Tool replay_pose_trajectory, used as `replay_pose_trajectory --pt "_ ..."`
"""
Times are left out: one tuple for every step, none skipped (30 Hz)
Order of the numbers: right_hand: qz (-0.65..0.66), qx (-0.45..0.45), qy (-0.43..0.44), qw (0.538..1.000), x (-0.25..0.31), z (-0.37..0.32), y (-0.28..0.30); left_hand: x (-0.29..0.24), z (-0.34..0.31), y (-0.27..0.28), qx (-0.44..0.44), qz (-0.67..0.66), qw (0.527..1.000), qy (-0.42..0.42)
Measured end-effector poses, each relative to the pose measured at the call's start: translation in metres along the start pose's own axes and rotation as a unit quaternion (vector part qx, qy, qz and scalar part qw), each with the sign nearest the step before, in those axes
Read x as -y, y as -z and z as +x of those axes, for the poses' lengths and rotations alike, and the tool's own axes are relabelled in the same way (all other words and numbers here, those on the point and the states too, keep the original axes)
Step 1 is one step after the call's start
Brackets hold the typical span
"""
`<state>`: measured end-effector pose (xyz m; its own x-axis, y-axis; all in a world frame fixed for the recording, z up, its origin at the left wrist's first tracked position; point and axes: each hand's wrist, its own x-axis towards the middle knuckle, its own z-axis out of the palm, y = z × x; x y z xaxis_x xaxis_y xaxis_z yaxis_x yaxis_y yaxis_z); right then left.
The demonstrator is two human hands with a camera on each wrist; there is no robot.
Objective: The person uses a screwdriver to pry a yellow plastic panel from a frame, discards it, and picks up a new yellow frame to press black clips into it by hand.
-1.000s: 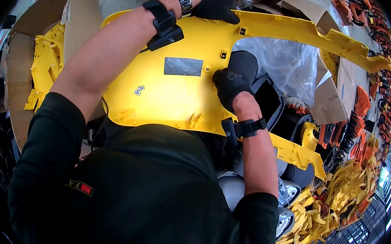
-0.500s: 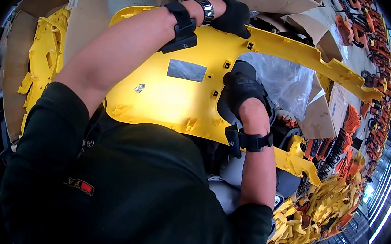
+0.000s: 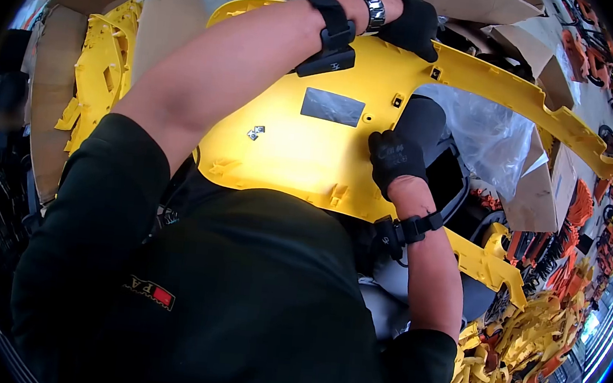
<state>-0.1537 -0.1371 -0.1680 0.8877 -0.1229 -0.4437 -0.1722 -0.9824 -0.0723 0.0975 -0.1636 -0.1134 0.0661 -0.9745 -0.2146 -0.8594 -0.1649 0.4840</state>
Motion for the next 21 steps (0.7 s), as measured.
replay_pose_trajectory --pt "-0.006 0.006 0.011 1.0 0.001 0.001 0.0 0.0 0.003 -0.002 -0.005 0.022 1.0 -0.004" --pt "-0.005 0.005 0.013 1.0 0.001 0.002 0.0 0.0 0.003 -0.002 -0.003 0.022 1.0 -0.002" --pt "-0.014 0.017 0.015 1.0 0.002 0.003 0.0 0.0 0.004 -0.001 0.004 0.029 1.0 -0.005" --pt "-0.023 0.03 0.016 0.999 0.003 0.003 0.0 0.0 0.004 -0.001 0.012 0.034 0.999 -0.008" --pt "-0.022 0.031 0.015 0.999 0.004 0.002 -0.001 0.0 0.003 -0.002 0.013 0.033 0.999 -0.01" --pt "0.014 0.012 0.0 1.0 0.004 0.001 -0.003 -0.001 0.002 -0.002 0.016 0.029 0.999 0.003" --pt "0.047 -0.009 -0.018 0.999 -0.001 0.001 -0.002 -0.003 0.005 0.0 0.016 0.026 0.999 0.013" --pt "0.038 -0.009 -0.025 0.999 -0.011 0.001 -0.007 -0.005 -0.003 0.003 0.003 0.024 1.0 0.015" --pt "0.094 -0.01 -0.018 0.995 -0.023 0.002 -0.016 0.007 0.023 -0.009 0.006 0.038 0.999 -0.003" --pt "0.151 -0.012 -0.012 0.988 -0.032 -0.001 -0.02 0.018 0.049 -0.02 0.01 0.052 0.998 -0.022" --pt "0.182 0.016 -0.066 0.981 -0.021 -0.008 0.012 0.018 0.038 -0.015 -0.013 0.035 0.999 -0.026" --pt "0.177 0.017 -0.07 0.981 -0.018 -0.009 0.02 0.019 0.033 -0.014 -0.015 0.002 1.0 -0.005" --pt "0.171 0.028 -0.088 0.981 -0.016 -0.011 0.024 0.018 0.03 -0.013 -0.022 0.009 1.0 -0.008" --pt "0.167 0.039 -0.104 0.98 -0.015 -0.012 0.026 0.019 0.03 -0.013 -0.028 0.016 0.999 -0.009" --pt "0.118 0.061 -0.098 0.986 -0.016 -0.006 0.016 0.01 0.011 -0.002 -0.028 0.015 0.999 -0.01" --pt "0.117 0.062 -0.098 0.986 -0.017 -0.006 0.01 0.001 -0.01 0.011 -0.012 0.026 1.0 -0.004" --pt "0.101 0.054 -0.099 0.988 -0.015 -0.006 0.007 -0.006 -0.025 0.022 0.005 0.038 0.999 0.003" --pt "0.085 0.046 -0.099 0.99 -0.013 -0.007 0.005 -0.007 -0.025 0.021 0.006 0.037 0.999 0.003" --pt "0.086 0.047 -0.099 0.99 -0.01 -0.007 0.006 -0.008 -0.025 0.021 0.012 0.043 0.999 0.0" --pt "0.067 0.053 -0.096 0.992 -0.007 -0.005 0.008 -0.008 -0.024 0.021 0.019 0.05 0.999 -0.002" --pt "0.048 0.059 -0.093 0.993 -0.005 -0.004 0.009 -0.007 -0.021 0.019 0.019 0.05 0.999 -0.001"
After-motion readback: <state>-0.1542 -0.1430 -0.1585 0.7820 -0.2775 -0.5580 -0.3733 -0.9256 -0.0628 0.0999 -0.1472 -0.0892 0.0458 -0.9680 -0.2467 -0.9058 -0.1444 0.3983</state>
